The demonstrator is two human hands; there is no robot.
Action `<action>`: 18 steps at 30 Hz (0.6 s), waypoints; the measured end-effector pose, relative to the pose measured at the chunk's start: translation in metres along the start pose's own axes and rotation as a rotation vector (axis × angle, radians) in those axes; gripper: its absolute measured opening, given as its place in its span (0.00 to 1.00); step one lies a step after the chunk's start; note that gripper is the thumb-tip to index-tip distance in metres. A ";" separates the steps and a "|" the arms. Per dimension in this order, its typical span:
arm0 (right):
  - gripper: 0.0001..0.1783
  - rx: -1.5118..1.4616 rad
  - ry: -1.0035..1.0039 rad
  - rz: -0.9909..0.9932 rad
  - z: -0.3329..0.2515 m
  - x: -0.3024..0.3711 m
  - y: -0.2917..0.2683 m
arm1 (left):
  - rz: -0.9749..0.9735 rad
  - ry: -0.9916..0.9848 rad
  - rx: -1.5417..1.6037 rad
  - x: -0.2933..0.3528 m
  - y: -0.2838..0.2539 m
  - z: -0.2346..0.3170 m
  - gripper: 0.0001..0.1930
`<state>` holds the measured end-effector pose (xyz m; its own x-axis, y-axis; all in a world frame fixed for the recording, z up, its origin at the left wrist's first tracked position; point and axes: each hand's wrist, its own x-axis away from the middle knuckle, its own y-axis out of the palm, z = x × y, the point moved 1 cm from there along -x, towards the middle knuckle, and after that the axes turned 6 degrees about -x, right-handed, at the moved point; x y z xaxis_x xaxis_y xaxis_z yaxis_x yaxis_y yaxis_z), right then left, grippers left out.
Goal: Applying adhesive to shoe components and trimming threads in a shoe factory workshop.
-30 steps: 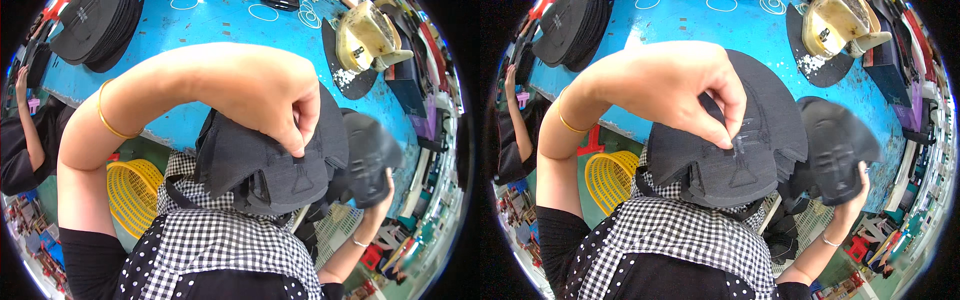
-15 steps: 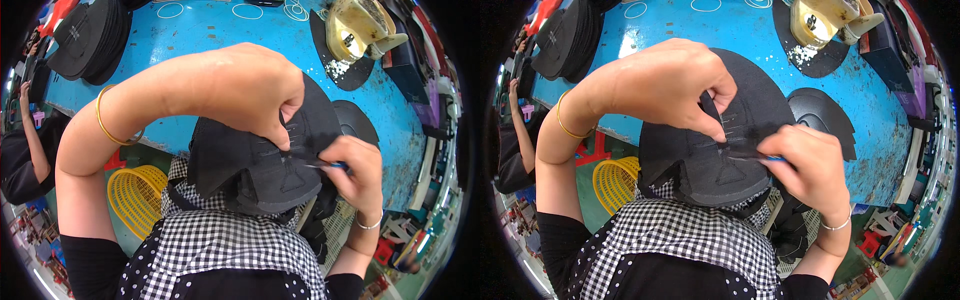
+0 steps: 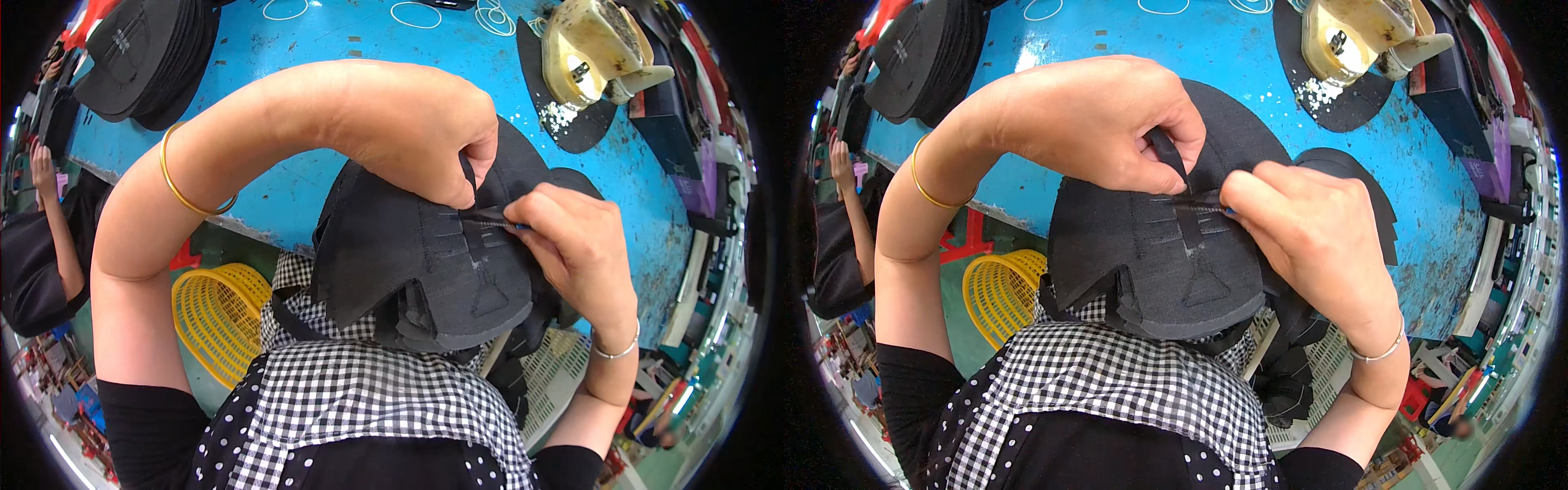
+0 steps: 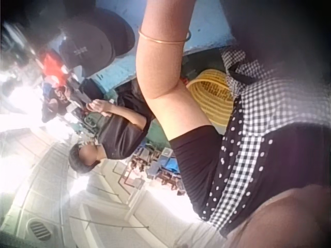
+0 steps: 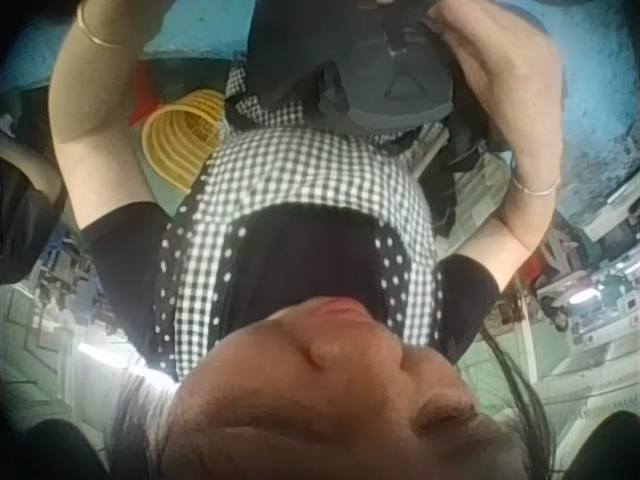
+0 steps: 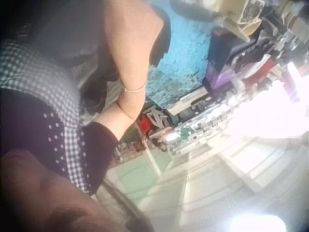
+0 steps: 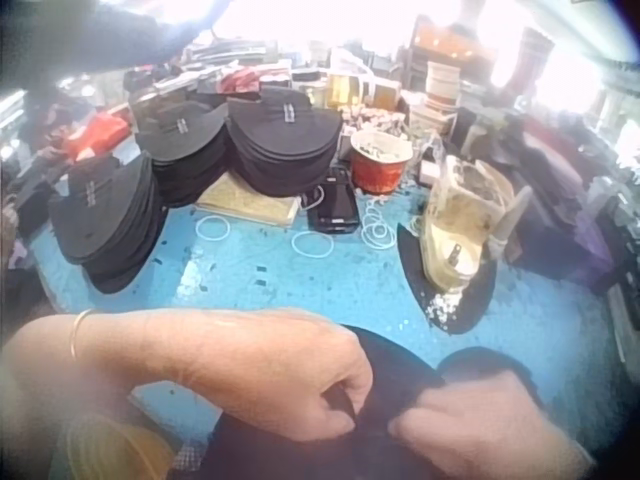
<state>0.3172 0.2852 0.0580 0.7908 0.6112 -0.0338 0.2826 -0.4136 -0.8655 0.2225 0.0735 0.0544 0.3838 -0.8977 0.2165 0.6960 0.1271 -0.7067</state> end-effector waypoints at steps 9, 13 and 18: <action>0.14 -0.061 0.098 -0.004 0.000 -0.011 -0.008 | -0.025 0.060 -0.004 0.005 -0.005 -0.002 0.08; 0.10 -0.061 0.090 0.003 0.000 -0.015 -0.007 | 0.001 0.079 0.037 0.009 -0.004 -0.007 0.07; 0.09 -0.188 0.206 0.080 -0.024 -0.013 -0.023 | 0.113 -0.005 0.054 0.016 -0.005 -0.017 0.08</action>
<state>0.3138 0.2702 0.0903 0.9028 0.4296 0.0201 0.2951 -0.5849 -0.7555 0.2153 0.0512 0.0500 0.4647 -0.8742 0.1409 0.6796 0.2501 -0.6896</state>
